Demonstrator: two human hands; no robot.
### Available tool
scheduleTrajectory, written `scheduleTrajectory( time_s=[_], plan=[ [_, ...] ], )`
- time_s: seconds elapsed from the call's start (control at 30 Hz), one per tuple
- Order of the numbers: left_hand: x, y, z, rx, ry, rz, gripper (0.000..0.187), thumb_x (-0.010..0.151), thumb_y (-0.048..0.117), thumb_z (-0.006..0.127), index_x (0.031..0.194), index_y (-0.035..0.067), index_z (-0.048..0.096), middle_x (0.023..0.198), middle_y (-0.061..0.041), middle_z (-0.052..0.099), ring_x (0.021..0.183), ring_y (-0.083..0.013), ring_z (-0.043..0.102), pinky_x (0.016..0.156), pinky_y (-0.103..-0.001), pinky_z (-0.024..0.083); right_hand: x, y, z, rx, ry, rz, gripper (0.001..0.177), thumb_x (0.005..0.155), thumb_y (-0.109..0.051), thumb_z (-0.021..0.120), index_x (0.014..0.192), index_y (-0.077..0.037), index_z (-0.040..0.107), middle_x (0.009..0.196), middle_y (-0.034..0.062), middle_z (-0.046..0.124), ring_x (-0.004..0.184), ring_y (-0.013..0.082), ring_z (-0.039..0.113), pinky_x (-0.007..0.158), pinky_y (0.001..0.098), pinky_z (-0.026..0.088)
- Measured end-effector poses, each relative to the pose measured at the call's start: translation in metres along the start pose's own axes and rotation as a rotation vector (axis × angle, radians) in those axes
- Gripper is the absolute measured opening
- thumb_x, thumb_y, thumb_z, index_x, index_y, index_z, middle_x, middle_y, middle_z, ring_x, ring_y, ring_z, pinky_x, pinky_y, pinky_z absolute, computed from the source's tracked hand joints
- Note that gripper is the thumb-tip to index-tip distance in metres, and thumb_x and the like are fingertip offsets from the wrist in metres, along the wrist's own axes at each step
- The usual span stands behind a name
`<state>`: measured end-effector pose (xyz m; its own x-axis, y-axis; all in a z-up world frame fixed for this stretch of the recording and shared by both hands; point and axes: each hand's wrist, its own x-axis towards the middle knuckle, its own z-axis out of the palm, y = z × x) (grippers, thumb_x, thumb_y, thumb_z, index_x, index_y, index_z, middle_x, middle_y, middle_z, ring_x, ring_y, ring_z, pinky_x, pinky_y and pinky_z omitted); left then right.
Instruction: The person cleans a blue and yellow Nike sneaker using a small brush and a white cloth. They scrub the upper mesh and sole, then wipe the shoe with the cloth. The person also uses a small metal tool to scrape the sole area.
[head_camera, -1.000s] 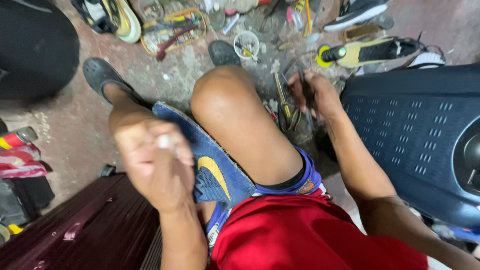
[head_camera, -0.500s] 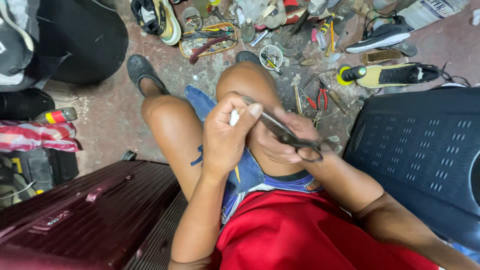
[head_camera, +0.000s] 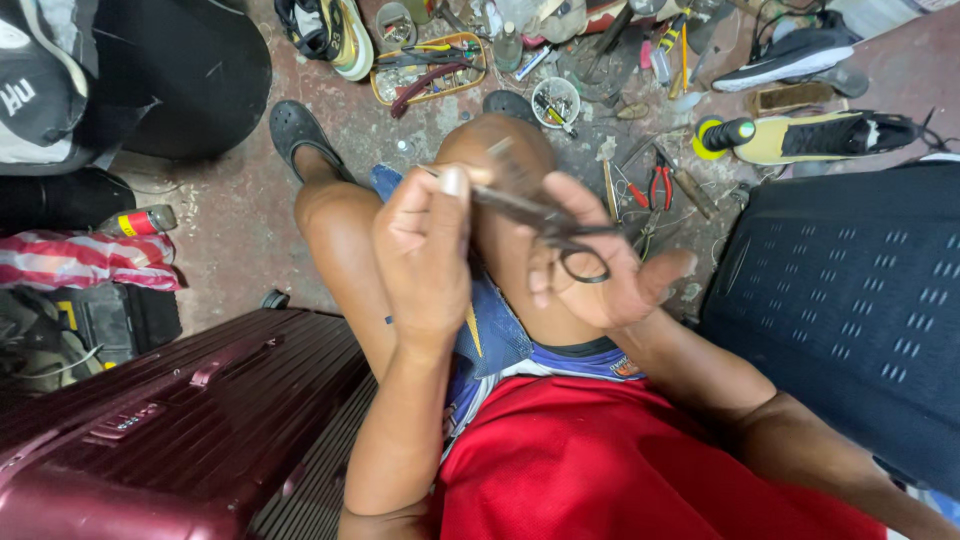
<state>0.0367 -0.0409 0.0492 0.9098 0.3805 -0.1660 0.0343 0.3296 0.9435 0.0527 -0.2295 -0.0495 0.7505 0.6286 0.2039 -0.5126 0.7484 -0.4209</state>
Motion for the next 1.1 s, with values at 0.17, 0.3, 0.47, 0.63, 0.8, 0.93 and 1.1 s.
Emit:
scheduleTrajectory(
  time_s=[0.17, 0.3, 0.47, 0.63, 0.8, 0.93, 1.1],
  plan=[
    [-0.025, 0.002, 0.042, 0.393, -0.095, 0.284, 0.015, 0.107, 0.015, 0.066, 0.117, 0.007, 0.074, 0.085, 0.001, 0.064, 0.073, -0.0068, 0.057, 0.066, -0.022, 0.046, -0.001, -0.011, -0.012, -0.300, 0.188, -0.213, 0.088, 0.095, -0.067, 0.054, 0.157, -0.009, 0.033, 0.132, 0.0188, 0.060, 0.099, 0.0273, 0.065, 0.085, 0.0384, 0.054],
    [-0.037, -0.005, 0.053, 0.409, -0.171, 0.356, 0.018, 0.104, 0.011, 0.070, 0.122, 0.009, 0.073, 0.086, -0.005, 0.064, 0.065, -0.0109, 0.056, 0.061, -0.024, 0.044, 0.002, -0.042, -0.029, -0.732, 0.379, -0.207, 0.056, 0.110, -0.054, 0.055, 0.128, 0.000, 0.051, 0.109, 0.0207, 0.058, 0.099, 0.0271, 0.059, 0.093, 0.0396, 0.049],
    [-0.032, -0.012, 0.046, 0.568, -0.293, 0.259, 0.039, 0.092, 0.020, 0.078, 0.128, 0.007, 0.071, 0.076, -0.008, 0.058, 0.069, -0.0172, 0.057, 0.076, -0.029, 0.054, 0.004, -0.076, -0.036, -0.474, 0.301, -0.217, 0.045, 0.111, -0.050, 0.050, 0.107, -0.005, 0.056, 0.083, 0.0113, 0.056, 0.069, 0.0171, 0.055, 0.066, 0.0305, 0.048],
    [0.003, 0.012, -0.032, 0.758, 0.007, 0.358, 0.030, 0.115, 0.023, 0.050, 0.128, 0.001, 0.066, 0.123, -0.011, 0.071, 0.118, -0.0231, 0.068, 0.109, -0.037, 0.052, 0.004, -0.112, -0.037, -0.732, 0.353, -0.286, 0.054, 0.121, -0.051, 0.042, 0.096, -0.004, 0.050, 0.080, 0.0138, 0.053, 0.053, 0.0130, 0.046, 0.055, 0.0274, 0.042],
    [0.066, 0.005, -0.093, 1.177, 0.162, 0.253, 0.036, 0.111, 0.028, 0.050, 0.102, 0.008, 0.079, 0.098, -0.017, 0.070, 0.096, -0.0342, 0.067, 0.086, -0.044, 0.049, -0.001, -0.133, -0.050, -1.120, 0.385, -0.368, 0.052, 0.125, -0.045, 0.045, 0.104, 0.003, 0.049, 0.090, 0.0184, 0.052, 0.074, 0.0250, 0.051, 0.072, 0.0345, 0.046],
    [0.072, -0.012, -0.088, 1.286, 0.040, 0.171, 0.042, 0.107, 0.034, 0.055, 0.084, 0.010, 0.080, 0.090, -0.016, 0.066, 0.084, -0.0359, 0.064, 0.076, -0.045, 0.046, -0.005, -0.142, -0.047, -1.171, 0.349, -0.368, 0.040, 0.125, -0.034, 0.052, 0.113, 0.005, 0.050, 0.097, 0.0184, 0.057, 0.088, 0.0276, 0.059, 0.090, 0.0380, 0.052],
    [0.060, -0.009, -0.072, 0.760, 0.022, 0.366, 0.055, 0.112, 0.035, 0.047, 0.077, 0.002, 0.072, 0.091, -0.012, 0.058, 0.084, -0.0273, 0.059, 0.079, -0.042, 0.047, 0.001, -0.155, -0.040, -1.239, 0.354, -0.457, 0.028, 0.122, -0.022, 0.062, 0.120, 0.004, 0.051, 0.098, 0.0162, 0.060, 0.088, 0.0272, 0.063, 0.092, 0.0422, 0.057]
  ],
)
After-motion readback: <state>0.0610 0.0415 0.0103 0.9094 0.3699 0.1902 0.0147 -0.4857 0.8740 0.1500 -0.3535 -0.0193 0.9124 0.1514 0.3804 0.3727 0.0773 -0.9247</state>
